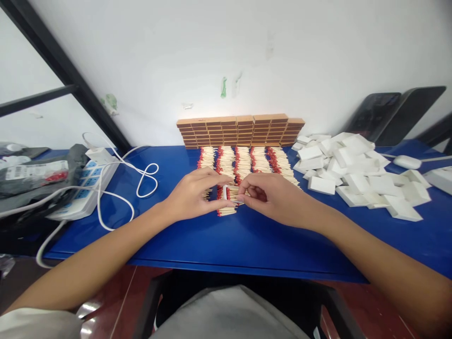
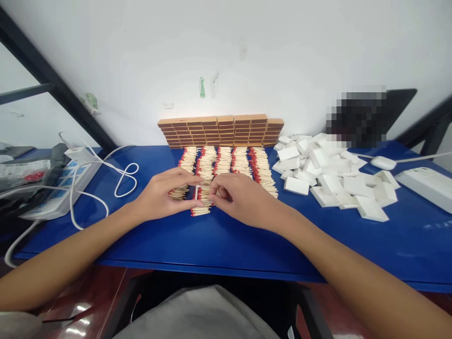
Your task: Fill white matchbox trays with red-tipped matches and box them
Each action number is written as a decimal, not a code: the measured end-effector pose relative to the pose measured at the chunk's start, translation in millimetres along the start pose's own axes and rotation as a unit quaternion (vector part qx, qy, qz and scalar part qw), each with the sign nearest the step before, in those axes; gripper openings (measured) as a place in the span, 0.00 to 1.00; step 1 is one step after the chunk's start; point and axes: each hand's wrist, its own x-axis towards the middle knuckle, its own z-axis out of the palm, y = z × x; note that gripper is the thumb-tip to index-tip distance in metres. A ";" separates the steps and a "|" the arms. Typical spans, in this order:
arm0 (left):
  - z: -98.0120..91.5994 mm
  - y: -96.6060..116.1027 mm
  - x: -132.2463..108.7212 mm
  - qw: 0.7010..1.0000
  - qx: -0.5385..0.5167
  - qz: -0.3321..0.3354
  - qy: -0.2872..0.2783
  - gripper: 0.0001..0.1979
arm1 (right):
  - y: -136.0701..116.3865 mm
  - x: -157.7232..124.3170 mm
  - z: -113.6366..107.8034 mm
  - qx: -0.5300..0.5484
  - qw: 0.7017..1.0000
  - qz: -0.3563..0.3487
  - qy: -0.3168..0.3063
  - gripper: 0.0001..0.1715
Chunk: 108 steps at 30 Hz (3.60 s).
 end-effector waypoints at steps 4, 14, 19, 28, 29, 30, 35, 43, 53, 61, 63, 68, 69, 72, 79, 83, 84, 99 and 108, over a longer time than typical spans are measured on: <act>-0.7 1.4 0.8 1.000 0.000 0.003 -0.010 0.23 | 1.3 0.3 -0.7 -0.003 1.000 -0.016 0.008 0.06; -0.9 -0.2 -0.4 1.000 0.003 -0.008 -0.008 0.24 | -0.1 0.4 -1.4 -0.021 0.999 -0.043 0.009 0.06; -0.6 1.3 0.9 1.000 0.008 0.008 -0.008 0.21 | 1.8 0.2 -1.1 -0.029 0.999 -0.030 0.003 0.06; -1.4 1.8 0.9 1.000 0.009 0.007 -0.013 0.21 | 4.4 1.2 -0.5 -0.056 0.997 -0.043 0.032 0.05; -1.7 2.0 0.9 1.000 0.010 0.007 -0.018 0.22 | 4.6 1.2 -0.5 -0.060 0.997 -0.046 0.032 0.04; -1.9 2.2 0.9 1.000 0.011 0.008 -0.021 0.22 | 5.0 1.3 -0.4 -0.063 0.996 -0.049 0.030 0.04; -1.8 1.5 1.0 1.000 0.009 0.006 -0.011 0.22 | 8.4 1.0 1.2 -0.058 0.996 -0.058 0.024 0.04; -1.1 -4.0 -2.3 1.000 0.011 -0.024 -0.002 0.23 | 11.8 1.1 -5.6 -0.080 0.995 -0.047 0.047 0.02; -6.2 -17.1 -2.8 0.998 0.035 -0.053 0.011 0.24 | 22.0 2.8 -9.5 -0.105 0.989 -0.007 -0.104 0.05; -5.0 -8.9 -0.5 0.999 0.039 -0.024 0.006 0.23 | 21.8 2.7 -8.7 -0.099 0.989 -0.006 -0.106 0.05; -5.6 -9.6 -0.5 0.999 0.037 -0.028 0.005 0.23 | 21.2 3.2 -8.8 -0.100 0.989 -0.004 -0.112 0.06; -5.8 -10.1 -1.1 0.999 0.037 -0.029 0.004 0.23 | 18.8 2.2 -8.6 -0.111 0.986 0.010 -0.125 0.06; -5.6 -10.1 -1.3 0.999 0.038 -0.029 0.004 0.23 | 18.2 1.4 -9.3 -0.110 0.985 0.014 -0.131 0.06; -5.2 -10.6 -1.8 0.999 0.041 -0.031 -0.004 0.23 | 16.5 -1.3 -13.8 -0.089 0.983 0.027 -0.156 0.05; -5.7 -11.9 -1.9 0.999 0.038 -0.034 -0.007 0.24 | 13.9 -1.1 -27.2 -0.039 0.994 0.010 -0.106 0.10; -2.6 -8.0 -2.2 0.999 0.029 -0.030 -0.008 0.24 | 12.3 0.9 -20.8 -0.015 0.999 -0.012 -0.033 0.11; -1.6 -6.5 -2.2 0.999 0.024 -0.029 -0.009 0.24 | 11.8 1.2 -17.4 -0.014 1.000 -0.014 -0.016 0.10; -0.7 -3.7 -1.8 0.999 0.033 -0.025 0.013 0.23 | 15.4 3.0 -7.5 -0.078 0.992 -0.063 0.074 0.06; -7.0 -14.4 -1.9 0.996 0.068 -0.060 0.022 0.23 | 24.8 4.6 -18.6 -0.128 0.989 -0.038 -0.070 0.05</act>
